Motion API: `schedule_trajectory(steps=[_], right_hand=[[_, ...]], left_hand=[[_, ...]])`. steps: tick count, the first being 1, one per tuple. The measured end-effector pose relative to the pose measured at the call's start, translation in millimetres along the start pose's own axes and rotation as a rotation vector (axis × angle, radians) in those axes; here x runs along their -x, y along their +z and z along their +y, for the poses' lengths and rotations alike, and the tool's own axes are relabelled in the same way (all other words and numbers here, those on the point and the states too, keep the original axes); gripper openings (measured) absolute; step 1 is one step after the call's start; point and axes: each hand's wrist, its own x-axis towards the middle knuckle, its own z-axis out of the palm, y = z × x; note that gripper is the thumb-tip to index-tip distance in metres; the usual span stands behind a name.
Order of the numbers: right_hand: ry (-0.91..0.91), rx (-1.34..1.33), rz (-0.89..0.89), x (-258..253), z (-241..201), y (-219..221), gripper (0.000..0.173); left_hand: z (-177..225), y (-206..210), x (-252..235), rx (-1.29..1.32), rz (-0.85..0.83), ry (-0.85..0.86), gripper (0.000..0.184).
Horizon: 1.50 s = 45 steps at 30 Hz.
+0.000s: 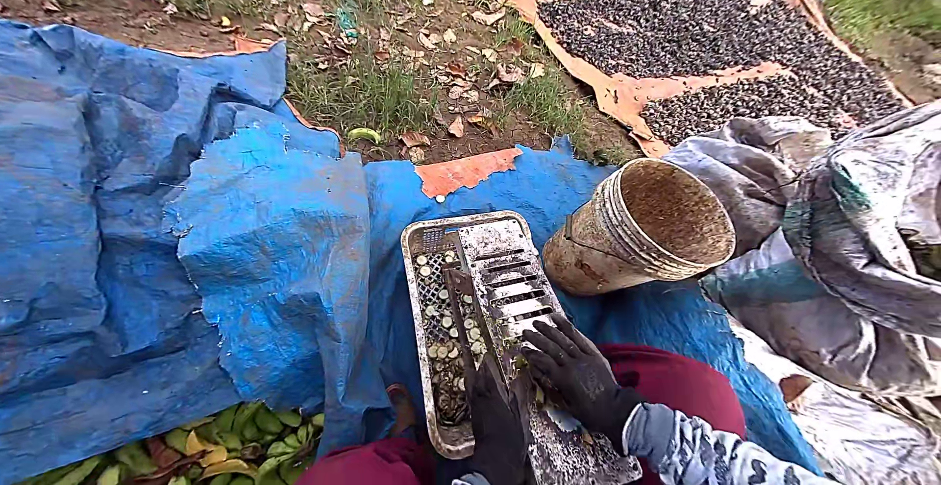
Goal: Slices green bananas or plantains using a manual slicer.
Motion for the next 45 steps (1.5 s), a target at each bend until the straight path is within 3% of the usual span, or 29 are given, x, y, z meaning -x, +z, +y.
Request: schedule_trajectory(steps=[6,8,11,14,17,21,25,28,30,33,37,40,43,45], right_hand=[[0.242,-0.082,-0.512,-114,23,25,0.046],[0.253,-0.100,-0.442,-102,24,26,0.042],[0.168,-0.135,-0.063,-47,13,24,0.034],[0.091,-0.174,0.046,-29,8,25,0.032],[0.151,-0.392,-0.034,-78,28,39,0.035],[0.425,-0.837,0.007,-104,39,37,0.035],[0.580,-0.640,-0.152,-111,33,22,0.049],[0.571,-0.473,-0.212,-128,39,25,0.067],[0.567,-0.487,-0.233,-123,42,21,0.060],[0.494,-0.567,-0.080,-69,24,8,0.045],[0.264,-0.547,0.133,16,-14,-3,0.047],[0.201,-0.422,0.147,-22,9,20,0.052],[0.351,-0.377,-0.117,-101,53,39,0.052],[0.408,-0.430,-0.231,-120,63,38,0.052]], left_hand=[[-2,0,-3,-0.020,-0.033,-0.048,0.070],[0,2,-1,-0.038,-0.055,-0.059,0.070],[0,0,-1,-0.036,-0.015,-0.037,0.069],[4,-2,0,-0.005,-0.029,-0.036,0.070],[3,0,1,0.035,-0.031,-0.056,0.070],[1,-2,-2,0.036,-0.021,-0.076,0.070],[3,-3,0,0.040,-0.053,-0.072,0.069],[3,-3,-1,0.036,-0.030,-0.066,0.068],[3,-4,-1,0.038,-0.055,-0.075,0.069],[-1,-2,0,0.061,0.010,-0.028,0.068],[-1,-1,-1,0.026,-0.011,0.003,0.077],[-2,4,-2,0.071,0.016,-0.012,0.071],[1,-5,-4,0.077,-0.028,-0.055,0.070],[2,-7,-4,0.061,-0.045,-0.067,0.071]])
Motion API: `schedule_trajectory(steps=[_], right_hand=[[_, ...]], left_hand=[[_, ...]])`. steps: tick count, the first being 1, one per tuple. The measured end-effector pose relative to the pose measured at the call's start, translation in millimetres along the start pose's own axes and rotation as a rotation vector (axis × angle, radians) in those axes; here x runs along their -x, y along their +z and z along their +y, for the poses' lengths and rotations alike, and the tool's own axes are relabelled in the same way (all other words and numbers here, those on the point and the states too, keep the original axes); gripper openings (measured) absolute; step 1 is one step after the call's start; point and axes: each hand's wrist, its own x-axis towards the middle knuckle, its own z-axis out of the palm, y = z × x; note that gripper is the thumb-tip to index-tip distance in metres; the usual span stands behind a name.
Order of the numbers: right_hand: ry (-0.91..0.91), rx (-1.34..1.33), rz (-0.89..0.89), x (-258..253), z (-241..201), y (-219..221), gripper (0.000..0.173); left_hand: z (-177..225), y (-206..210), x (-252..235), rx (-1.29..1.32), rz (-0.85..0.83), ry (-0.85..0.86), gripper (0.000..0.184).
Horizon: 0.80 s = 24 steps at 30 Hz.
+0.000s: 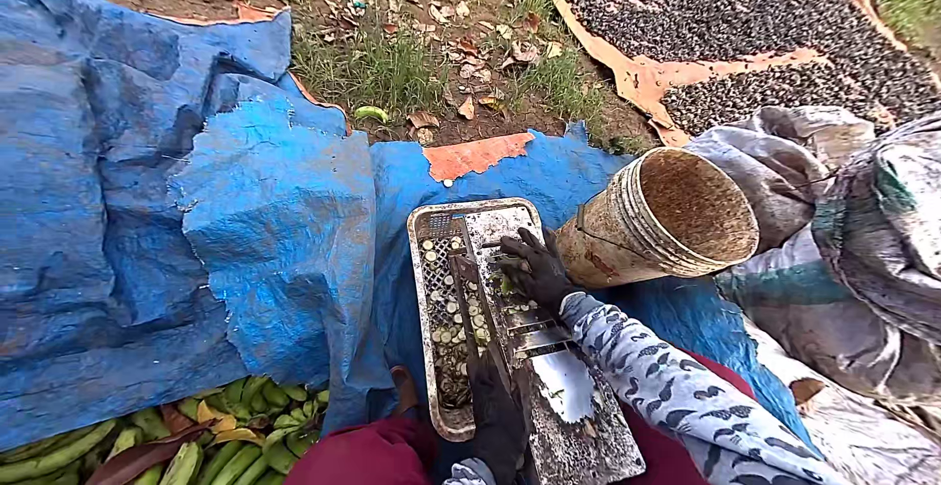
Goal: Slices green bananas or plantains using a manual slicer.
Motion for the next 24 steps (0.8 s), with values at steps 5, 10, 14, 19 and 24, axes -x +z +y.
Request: schedule_trajectory(steps=[5,10,14,19,24], right_hand=[[-0.287,-0.095,0.186,134,1,13,0.048],[-0.223,0.027,0.124,93,5,11,0.063],[0.101,0.153,-0.216,9,-3,-1,0.089],[0.040,0.035,-0.128,85,-2,-8,0.057],[-0.314,-0.011,0.002,133,2,4,0.065]], left_hand=[[-5,2,2,0.027,0.002,0.072,0.068],[-3,4,2,0.052,-0.006,0.048,0.070],[-6,0,-2,0.050,0.031,0.061,0.069],[-4,4,-2,0.026,0.037,0.074,0.069],[-8,5,-1,0.016,0.035,0.078,0.069]])
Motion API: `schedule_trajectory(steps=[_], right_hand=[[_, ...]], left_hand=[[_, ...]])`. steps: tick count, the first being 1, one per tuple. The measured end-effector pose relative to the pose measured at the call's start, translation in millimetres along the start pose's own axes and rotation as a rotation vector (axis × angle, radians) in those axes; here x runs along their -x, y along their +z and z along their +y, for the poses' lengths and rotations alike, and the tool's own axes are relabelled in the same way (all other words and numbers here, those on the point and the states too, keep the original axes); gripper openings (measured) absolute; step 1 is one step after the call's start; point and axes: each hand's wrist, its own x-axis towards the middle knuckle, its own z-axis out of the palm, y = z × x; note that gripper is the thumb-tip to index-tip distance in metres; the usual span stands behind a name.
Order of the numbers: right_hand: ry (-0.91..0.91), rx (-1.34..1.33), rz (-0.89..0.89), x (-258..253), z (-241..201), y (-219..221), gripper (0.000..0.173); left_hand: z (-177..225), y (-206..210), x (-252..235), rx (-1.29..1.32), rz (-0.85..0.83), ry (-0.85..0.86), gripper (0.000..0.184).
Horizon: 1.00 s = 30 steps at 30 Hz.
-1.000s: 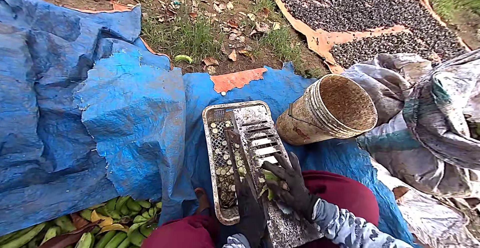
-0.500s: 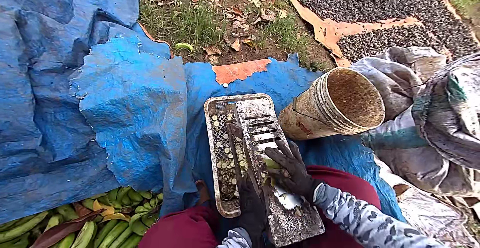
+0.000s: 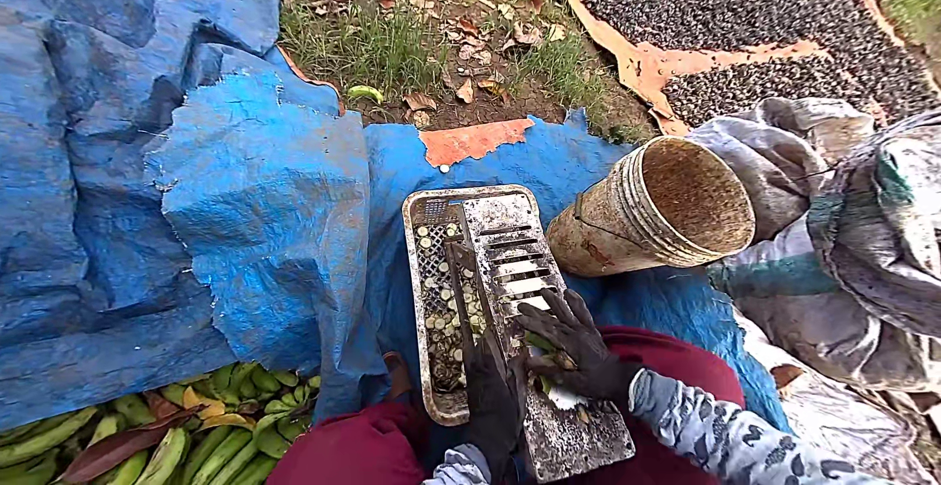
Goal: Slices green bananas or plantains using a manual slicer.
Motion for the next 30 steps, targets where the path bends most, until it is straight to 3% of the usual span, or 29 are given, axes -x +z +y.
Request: schedule_trajectory(steps=[4,6,8,13,15,19,21,27,30], right_hand=[[0.268,0.147,-0.209,-91,42,-16,0.076],[0.325,0.191,-0.201,-115,51,-15,0.072],[0.273,0.213,-0.144,-100,41,-9,0.069],[0.269,0.014,0.056,15,-13,1,0.059],[0.305,0.092,0.086,7,-11,2,0.062],[0.487,0.177,-0.118,-72,9,1,0.068],[0.572,0.178,-0.122,-88,12,3,0.067],[0.366,0.290,0.125,13,-19,8,0.068],[0.454,0.326,0.094,-12,-9,6,0.073]], left_hand=[[4,-6,1,0.006,-0.037,-0.042,0.070],[4,-4,0,0.004,0.000,-0.031,0.070],[5,-7,1,-0.001,-0.003,-0.026,0.071],[1,0,0,-0.015,0.020,0.006,0.067],[2,-1,1,0.001,-0.010,-0.016,0.068],[0,-3,1,0.015,-0.004,-0.027,0.068],[4,-4,0,-0.034,-0.048,-0.036,0.069],[3,-4,1,0.001,-0.007,-0.011,0.069],[4,0,1,0.004,-0.028,-0.019,0.070]])
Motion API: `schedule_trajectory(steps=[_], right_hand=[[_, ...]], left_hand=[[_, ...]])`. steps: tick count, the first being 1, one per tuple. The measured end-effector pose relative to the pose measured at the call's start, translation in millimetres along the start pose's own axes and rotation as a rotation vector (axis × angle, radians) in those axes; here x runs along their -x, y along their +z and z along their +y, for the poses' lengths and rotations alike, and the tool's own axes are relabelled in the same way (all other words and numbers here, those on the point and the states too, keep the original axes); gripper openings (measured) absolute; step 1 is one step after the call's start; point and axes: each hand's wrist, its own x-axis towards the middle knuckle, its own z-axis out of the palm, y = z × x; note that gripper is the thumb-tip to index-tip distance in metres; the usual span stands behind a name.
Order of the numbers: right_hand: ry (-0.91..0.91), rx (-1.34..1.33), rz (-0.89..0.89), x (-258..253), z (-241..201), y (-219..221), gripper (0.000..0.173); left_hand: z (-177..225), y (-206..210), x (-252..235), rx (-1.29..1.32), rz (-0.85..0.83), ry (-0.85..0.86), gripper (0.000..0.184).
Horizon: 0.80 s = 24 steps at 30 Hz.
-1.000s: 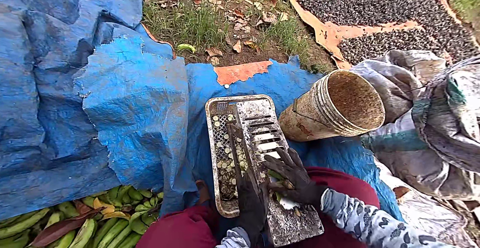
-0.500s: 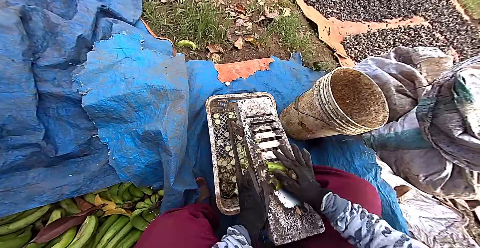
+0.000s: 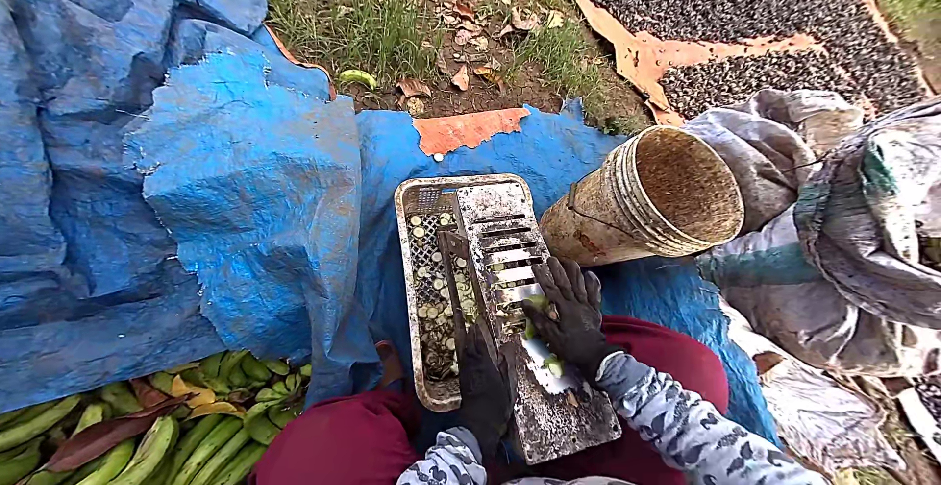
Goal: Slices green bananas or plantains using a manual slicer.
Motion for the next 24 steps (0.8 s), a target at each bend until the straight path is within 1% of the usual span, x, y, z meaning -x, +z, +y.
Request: schedule_trajectory(steps=[2,3,5,6,7,8,10,11,12,13,14,17,19,20,21,23,24], right_hand=[[0.091,0.054,-0.188,-58,-8,1,0.076],[0.125,0.066,-0.256,-88,-12,3,0.077],[0.133,0.041,-0.300,-121,-11,10,0.077],[0.109,-0.007,-0.308,-121,-9,10,0.074],[0.068,-0.077,-0.305,-107,-4,9,0.072],[0.009,-0.146,-0.311,-83,3,5,0.071],[-0.153,-0.287,-0.248,-22,9,-1,0.068],[-0.232,-0.322,-0.208,3,8,-1,0.067],[-0.289,-0.322,-0.172,16,7,0,0.068],[-0.303,-0.279,-0.148,13,6,1,0.070],[-0.278,-0.202,-0.154,-1,4,1,0.073],[-0.079,-0.016,-0.291,-73,-8,4,0.085],[-0.003,0.036,-0.309,-110,-15,9,0.090],[0.002,0.026,-0.313,-116,-16,10,0.088],[-0.012,0.006,-0.319,-110,-15,9,0.084],[-0.087,-0.033,-0.313,-76,-1,4,0.078],[-0.135,-0.052,-0.277,-52,7,1,0.077]], left_hand=[[0,-1,-1,0.008,-0.004,-0.009,0.070],[0,-2,-1,0.009,0.004,-0.008,0.070],[2,-4,0,0.003,-0.006,-0.022,0.070],[0,-6,0,-0.018,-0.014,-0.026,0.070],[0,-7,0,-0.044,-0.029,-0.025,0.070],[-1,-7,-1,-0.050,-0.021,-0.009,0.070],[-4,-1,-3,-0.008,0.067,0.045,0.070],[-4,-2,-1,0.001,0.060,0.046,0.071],[-3,-3,0,0.009,0.038,0.036,0.071],[-3,-2,0,0.018,0.040,0.038,0.072],[-5,2,0,0.023,0.069,0.048,0.070],[-9,7,-2,0.027,0.105,0.054,0.068],[-7,3,-2,0.032,0.087,0.040,0.069],[-8,2,-2,0.026,0.093,0.040,0.069],[-9,2,-1,0.007,0.093,0.046,0.069],[-7,0,-2,-0.025,0.081,0.051,0.069],[-7,0,-2,-0.022,0.083,0.057,0.069]])
